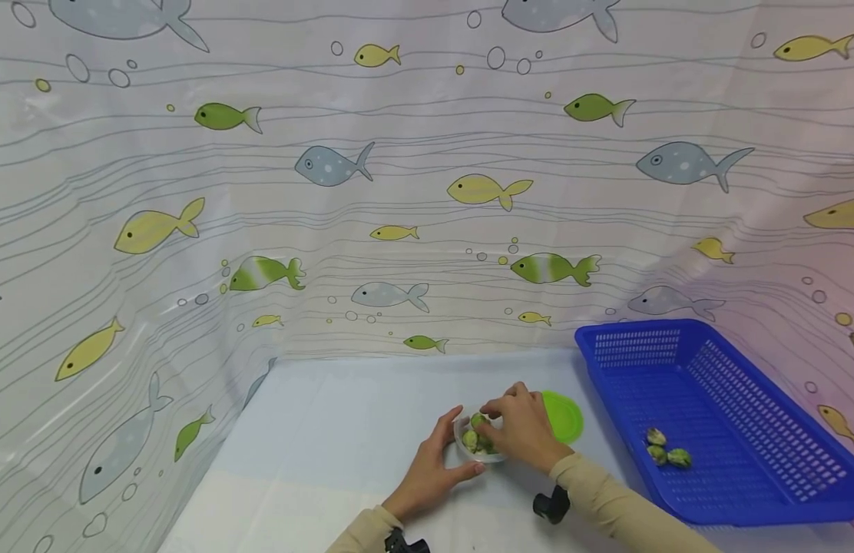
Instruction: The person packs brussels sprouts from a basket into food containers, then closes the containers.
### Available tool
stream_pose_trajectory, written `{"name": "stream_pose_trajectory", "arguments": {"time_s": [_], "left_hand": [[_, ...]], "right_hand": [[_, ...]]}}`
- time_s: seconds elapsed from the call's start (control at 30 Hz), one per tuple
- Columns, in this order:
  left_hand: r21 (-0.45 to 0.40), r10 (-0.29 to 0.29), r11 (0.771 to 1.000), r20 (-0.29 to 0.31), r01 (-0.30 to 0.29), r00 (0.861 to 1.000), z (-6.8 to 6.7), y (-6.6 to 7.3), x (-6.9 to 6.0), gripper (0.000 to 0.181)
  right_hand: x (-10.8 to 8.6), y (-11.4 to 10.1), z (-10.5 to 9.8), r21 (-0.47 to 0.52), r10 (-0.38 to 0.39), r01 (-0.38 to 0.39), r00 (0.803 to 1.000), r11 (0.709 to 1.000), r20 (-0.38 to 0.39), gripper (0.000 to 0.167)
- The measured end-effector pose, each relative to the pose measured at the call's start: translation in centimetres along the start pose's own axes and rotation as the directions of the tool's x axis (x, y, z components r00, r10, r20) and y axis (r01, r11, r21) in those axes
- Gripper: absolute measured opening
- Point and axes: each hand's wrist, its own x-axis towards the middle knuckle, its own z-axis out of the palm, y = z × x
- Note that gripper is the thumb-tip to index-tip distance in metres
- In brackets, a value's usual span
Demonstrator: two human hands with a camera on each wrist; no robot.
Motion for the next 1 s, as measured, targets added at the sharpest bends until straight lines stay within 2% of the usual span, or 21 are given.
{"name": "stream_pose_trajectory", "arguments": {"time_s": [0.2, 0.37, 0.57, 0.8, 1.0], "left_hand": [[-0.010, -0.012, 1.000, 0.006, 0.012, 1.000, 0.0, -0.1, 0.1, 0.098], [-0.004, -0.011, 1.000, 0.007, 0.012, 1.000, 0.0, 0.0, 0.1, 0.098], [0.003, -0.003, 1.000, 0.001, 0.003, 1.000, -0.1, 0.1, 0.1, 0.097], [0.006, 0.003, 1.000, 0.003, -0.003, 1.000, -0.1, 0.1, 0.0, 0.096], [0.016, 0.010, 1.000, -0.004, -0.010, 1.000, -0.1, 0.1, 0.0, 0.097]], "right_hand": [[0.2, 1.6, -3.2, 0.092, -0.017, 0.013, 0.999, 0.996, 0.038, 0.020], [0.6, 4.3, -6.2, 0.167, -0.048, 0.035, 0.996, 0.985, 0.073, 0.022], [0.1, 7.7, -9.8, 0.168, -0.097, 0.088, 0.994, 0.982, 0.044, 0.034], [-0.9, 11.9, -13.8, 0.225, -0.057, 0.039, 0.996, 0.974, 0.076, 0.040], [-2.1, 15.7, -15.5, 0.266, -0.050, 0.032, 0.997, 0.964, 0.064, 0.044]]}}
